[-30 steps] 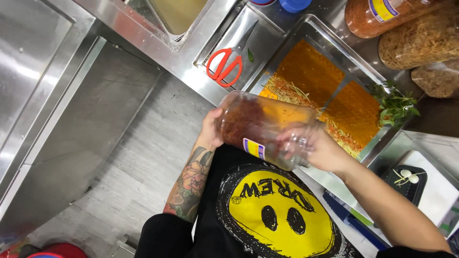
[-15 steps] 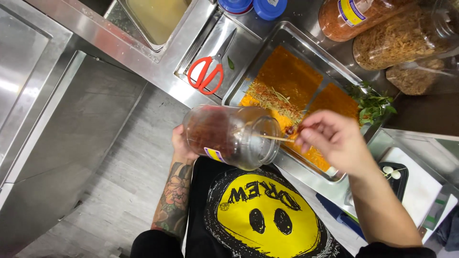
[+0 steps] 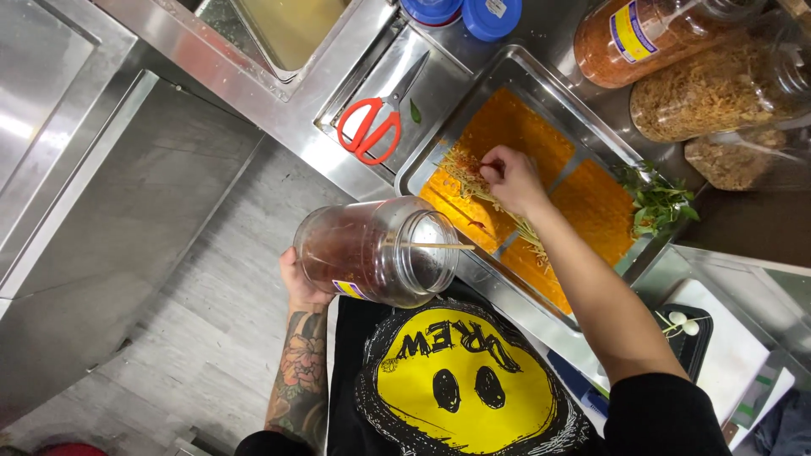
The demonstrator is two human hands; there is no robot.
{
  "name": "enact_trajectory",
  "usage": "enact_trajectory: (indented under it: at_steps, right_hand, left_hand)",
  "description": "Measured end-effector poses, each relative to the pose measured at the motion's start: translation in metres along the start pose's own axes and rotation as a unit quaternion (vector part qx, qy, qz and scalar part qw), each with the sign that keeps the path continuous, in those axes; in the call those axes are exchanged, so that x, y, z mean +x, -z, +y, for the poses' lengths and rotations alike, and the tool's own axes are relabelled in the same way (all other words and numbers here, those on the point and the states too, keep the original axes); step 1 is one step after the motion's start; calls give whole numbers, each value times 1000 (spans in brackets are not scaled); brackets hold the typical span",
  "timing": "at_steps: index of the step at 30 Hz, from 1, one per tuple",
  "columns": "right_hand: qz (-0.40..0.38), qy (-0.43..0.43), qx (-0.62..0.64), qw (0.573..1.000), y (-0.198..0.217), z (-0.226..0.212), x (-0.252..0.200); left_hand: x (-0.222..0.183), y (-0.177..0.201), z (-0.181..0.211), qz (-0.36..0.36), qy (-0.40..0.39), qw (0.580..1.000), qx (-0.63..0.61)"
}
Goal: Preparing and rolling seasoned rice paper wraps with shredded mango and other fillings.
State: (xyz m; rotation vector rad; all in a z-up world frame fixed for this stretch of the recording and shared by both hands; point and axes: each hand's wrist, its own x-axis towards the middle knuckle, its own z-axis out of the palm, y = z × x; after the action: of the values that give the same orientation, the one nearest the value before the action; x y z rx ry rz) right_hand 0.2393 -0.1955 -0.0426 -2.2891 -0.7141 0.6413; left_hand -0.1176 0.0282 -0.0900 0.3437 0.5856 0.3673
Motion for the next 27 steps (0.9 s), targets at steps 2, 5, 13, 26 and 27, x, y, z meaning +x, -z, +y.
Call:
enact_trajectory:
  at_steps: [2,5,13,26,27]
  right_hand:
    - [-15,-16,-21,1000,2,-9,0]
    - [-31,-11,-66,997,5,1,-1]
    - [-22,1,-68,997,26,31,-35]
    - [-221,278,-8,935,55,-136,-145]
    - [-291,234,10,928,49,-137,-143]
  left_hand:
    - [-2,0,0,-3,0,1000,-6]
    - [-2,-2,0,1,4,1000,-14]
    - [6,-9,5,8,22,1000,-5]
    - [35,-71,2,-132,124,983,30]
    - [39,-84,1,-169,151,974,29]
